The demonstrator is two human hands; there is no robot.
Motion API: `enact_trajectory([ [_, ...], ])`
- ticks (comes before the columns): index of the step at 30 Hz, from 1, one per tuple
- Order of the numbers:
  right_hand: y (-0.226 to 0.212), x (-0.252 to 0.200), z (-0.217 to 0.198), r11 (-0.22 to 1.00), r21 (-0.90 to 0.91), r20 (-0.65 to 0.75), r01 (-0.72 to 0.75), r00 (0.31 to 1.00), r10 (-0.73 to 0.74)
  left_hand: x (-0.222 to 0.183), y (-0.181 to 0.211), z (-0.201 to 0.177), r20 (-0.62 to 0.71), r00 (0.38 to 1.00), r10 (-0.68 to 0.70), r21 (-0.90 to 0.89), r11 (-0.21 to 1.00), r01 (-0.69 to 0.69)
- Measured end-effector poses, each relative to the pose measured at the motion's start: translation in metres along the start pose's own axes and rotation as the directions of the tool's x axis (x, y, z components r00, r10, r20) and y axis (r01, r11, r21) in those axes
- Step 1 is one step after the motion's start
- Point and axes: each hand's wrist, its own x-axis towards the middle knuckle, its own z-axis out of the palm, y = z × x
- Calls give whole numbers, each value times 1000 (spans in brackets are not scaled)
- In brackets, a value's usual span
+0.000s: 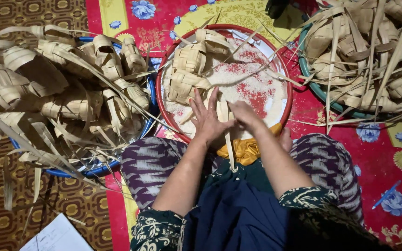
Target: Filling woven palm leaf pouches with rice and closing them by pulling the leaf strips.
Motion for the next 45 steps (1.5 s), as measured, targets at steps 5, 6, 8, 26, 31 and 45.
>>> enact_trajectory([
  [5, 90, 120, 9, 677, 727, 72, -115, 993, 91, 3, -3, 0, -16, 1000, 22, -17, 1000, -22],
  [6, 93, 119, 5, 551, 825, 78, -126, 991, 109, 0, -3, 1, -7, 1000, 15, -15, 1000, -15],
  [8, 60, 98, -6, 554, 829, 40, -76, 996, 76, 6, -11, 5, -8, 1000, 21, -19, 1000, -21],
  [26, -123, -19, -77, 416, 687, -296, 596, 752, -588, 11, -18, 12, 6, 1000, 29, -6, 1000, -29],
  [31, -92, -5, -60, 738, 103, -152, 667, 744, -651, 3, -7, 4, -27, 999, 36, -12, 999, -37],
  [45, -59, -24, -33, 821, -360, 143, 443, 896, -421, -1, -5, 6, 1, 1000, -18, 13, 1000, 18],
])
